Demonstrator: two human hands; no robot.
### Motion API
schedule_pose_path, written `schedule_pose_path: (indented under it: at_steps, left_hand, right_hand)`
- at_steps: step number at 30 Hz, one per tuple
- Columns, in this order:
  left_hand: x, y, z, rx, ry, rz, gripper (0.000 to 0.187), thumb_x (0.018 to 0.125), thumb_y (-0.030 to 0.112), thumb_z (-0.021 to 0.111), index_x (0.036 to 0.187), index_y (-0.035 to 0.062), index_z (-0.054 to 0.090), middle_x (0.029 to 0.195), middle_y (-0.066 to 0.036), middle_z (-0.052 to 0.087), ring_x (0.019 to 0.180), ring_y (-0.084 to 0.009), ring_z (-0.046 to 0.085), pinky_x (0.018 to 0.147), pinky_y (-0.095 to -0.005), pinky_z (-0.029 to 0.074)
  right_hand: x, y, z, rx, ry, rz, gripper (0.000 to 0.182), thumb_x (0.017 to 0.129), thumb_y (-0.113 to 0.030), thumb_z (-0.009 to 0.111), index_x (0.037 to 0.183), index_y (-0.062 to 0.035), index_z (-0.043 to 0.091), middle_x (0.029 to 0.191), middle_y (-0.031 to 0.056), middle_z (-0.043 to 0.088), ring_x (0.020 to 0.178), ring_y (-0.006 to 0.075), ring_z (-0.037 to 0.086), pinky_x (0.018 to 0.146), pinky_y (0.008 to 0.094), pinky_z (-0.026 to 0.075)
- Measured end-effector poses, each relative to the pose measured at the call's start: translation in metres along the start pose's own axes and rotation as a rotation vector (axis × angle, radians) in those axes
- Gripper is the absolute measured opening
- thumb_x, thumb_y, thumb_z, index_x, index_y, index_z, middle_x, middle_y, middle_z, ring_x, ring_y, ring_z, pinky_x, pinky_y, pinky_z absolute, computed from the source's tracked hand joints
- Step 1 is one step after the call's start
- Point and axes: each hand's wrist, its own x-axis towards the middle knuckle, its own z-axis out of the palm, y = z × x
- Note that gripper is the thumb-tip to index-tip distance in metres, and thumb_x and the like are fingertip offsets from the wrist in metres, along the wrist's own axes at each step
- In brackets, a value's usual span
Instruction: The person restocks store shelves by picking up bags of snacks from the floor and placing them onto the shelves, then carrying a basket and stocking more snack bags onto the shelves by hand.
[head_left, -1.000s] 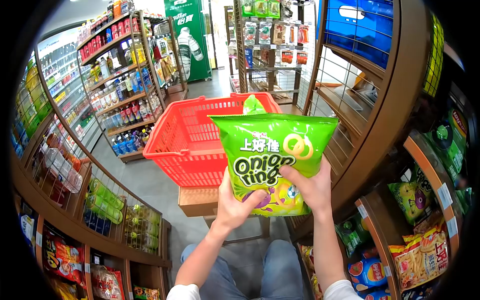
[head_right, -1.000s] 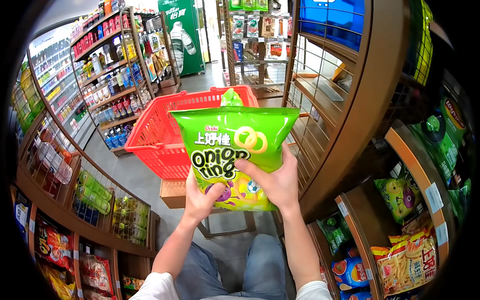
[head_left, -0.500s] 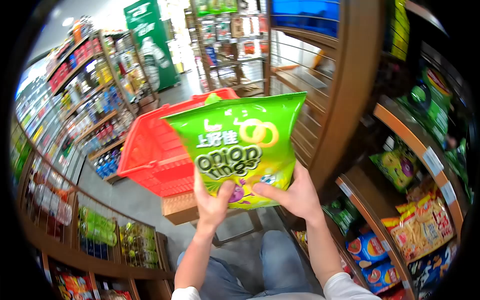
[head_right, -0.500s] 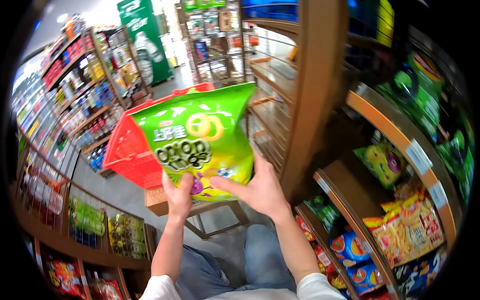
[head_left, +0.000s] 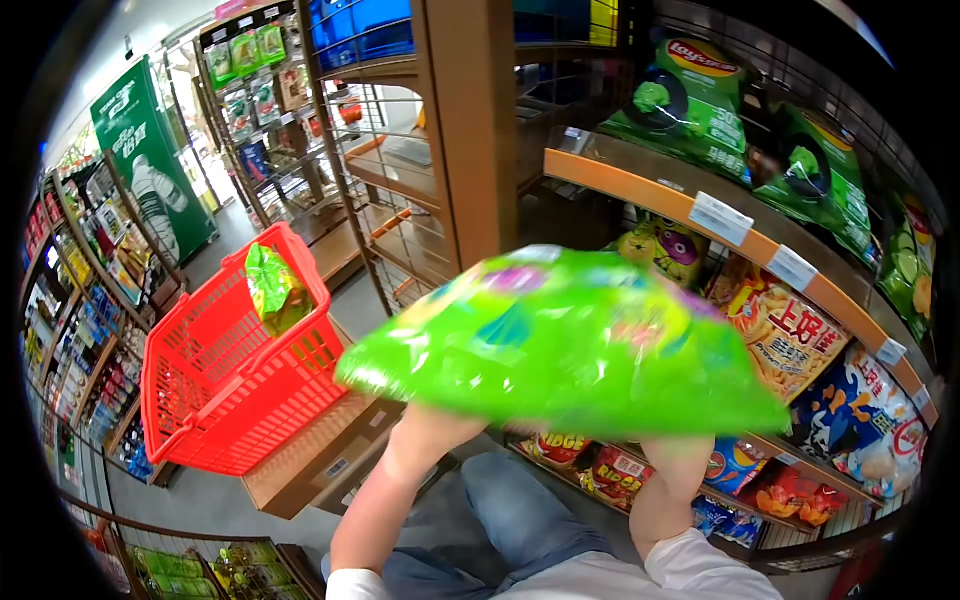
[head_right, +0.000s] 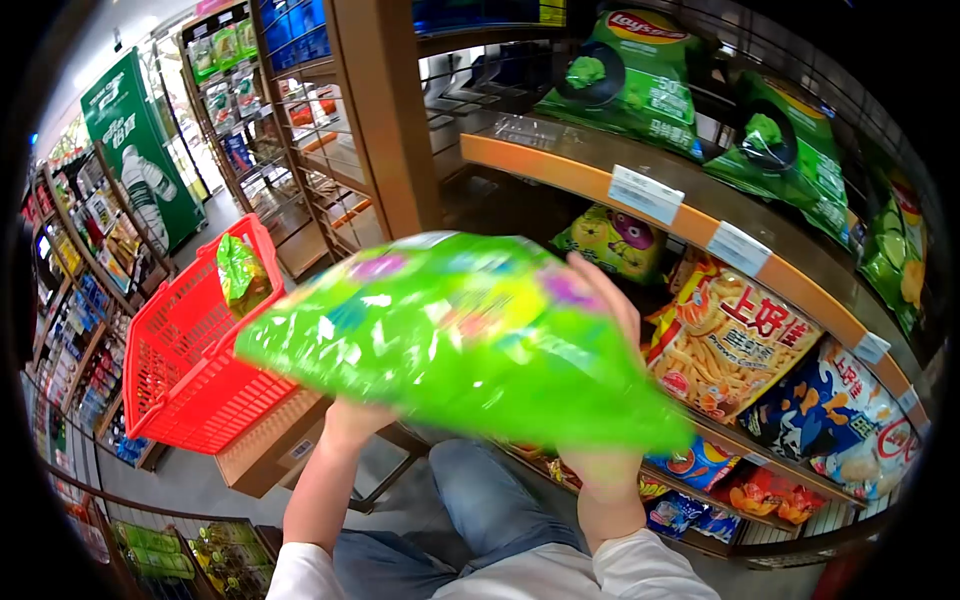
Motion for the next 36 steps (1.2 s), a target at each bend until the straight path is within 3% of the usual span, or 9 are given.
schedule_pose_path:
  at_steps: [3,8,12,13,17,20,30,32,36]
  left_hand:
    - [0.056,0.025,0.021,-0.094,0.096,0.069,0.044,0.070,-0.003,0.073,0.112,-0.0013,0.058,0.116,-0.016,0.054,0.103,-0.0360,0.055,0.086,-0.0387,0.047]
    - [0.075,0.026,0.058,-0.241,0.046,0.052,0.040,0.072,-0.007,0.069,0.110,-0.0008,0.058,0.111,-0.019,0.057,0.102,-0.0388,0.055,0.084,-0.0403,0.048]
    - [0.090,0.008,0.081,-0.333,0.049,-0.096,0.027,0.078,-0.007,0.063,0.104,-0.0036,0.057,0.099,-0.021,0.063,0.093,-0.0396,0.061,0.079,-0.0399,0.049]
    - [0.092,0.003,0.084,-0.333,0.047,-0.088,0.027,0.078,-0.007,0.063,0.104,-0.0036,0.057,0.099,-0.021,0.063,0.093,-0.0396,0.061,0.079,-0.0399,0.049]
    - [0.104,-0.012,0.093,-0.402,-0.165,-0.219,0.021,0.089,0.009,0.062,0.104,-0.0052,0.060,0.097,-0.020,0.067,0.087,-0.0286,0.066,0.078,-0.0353,0.050]
    - [0.128,-0.008,0.097,-0.476,-0.203,-0.272,0.031,0.094,0.023,0.058,0.103,-0.0072,0.060,0.094,-0.022,0.067,0.087,-0.0251,0.066,0.077,-0.0359,0.050]
    - [0.164,-0.019,0.118,-0.128,-0.273,-0.488,0.065,0.095,0.050,0.046,0.104,-0.0137,0.059,0.097,-0.029,0.065,0.097,-0.0361,0.064,0.086,-0.0388,0.046]
    - [0.174,-0.013,0.117,-0.086,-0.379,-0.600,0.066,0.094,0.052,0.040,0.109,-0.0099,0.058,0.113,-0.033,0.058,0.112,-0.0450,0.053,0.098,-0.0450,0.040]
    - [0.159,-0.011,0.114,-0.252,-0.307,-0.617,0.065,0.094,0.050,0.044,0.110,-0.0121,0.054,0.113,-0.037,0.056,0.110,-0.0464,0.054,0.097,-0.0437,0.042]
  right_hand:
    - [-0.009,0.012,-0.006,0.074,0.169,0.165,0.046,0.077,0.010,0.067,0.116,0.0012,0.045,0.107,0.0111,0.060,0.090,0.0188,0.064,0.073,0.0276,0.052]
    - [-0.001,0.018,-0.015,0.113,0.377,0.112,0.020,0.075,0.008,0.070,0.091,0.0023,0.060,0.089,0.0073,0.065,0.082,0.0130,0.059,0.074,0.0285,0.048]
    - [0.022,0.050,-0.006,-0.420,0.231,-0.038,0.023,0.081,-0.002,0.067,0.101,0.0058,0.060,0.100,0.0202,0.066,0.090,0.0321,0.064,0.079,0.0363,0.048]
    - [0.023,0.047,-0.006,-0.388,0.142,0.070,0.032,0.084,0.000,0.060,0.115,0.0044,0.053,0.114,0.0266,0.058,0.103,0.0455,0.056,0.085,0.0459,0.046]
    - [0.039,0.052,-0.001,-0.310,0.185,0.168,0.055,0.089,0.001,0.051,0.137,0.0068,0.026,0.112,0.0346,0.055,0.103,0.0504,0.053,0.087,0.0505,0.043]
    - [0.048,0.065,0.006,-0.312,0.285,0.125,0.053,0.090,0.000,0.050,0.136,0.0096,0.025,0.111,0.0363,0.054,0.104,0.0513,0.052,0.089,0.0505,0.042]
    - [0.070,0.077,0.014,-0.546,0.280,0.211,0.051,0.093,-0.012,0.049,0.130,0.0166,0.028,0.104,0.0389,0.054,0.095,0.0530,0.051,0.085,0.0532,0.043]
    - [0.072,0.078,0.013,-0.599,0.273,0.201,0.052,0.093,-0.013,0.049,0.129,0.0180,0.027,0.103,0.0393,0.054,0.095,0.0530,0.051,0.086,0.0533,0.043]
    - [0.061,0.082,0.022,-0.589,0.315,0.171,0.056,0.095,-0.015,0.047,0.134,0.0180,0.024,0.124,0.0400,0.045,0.114,0.0502,0.047,0.098,0.0481,0.040]
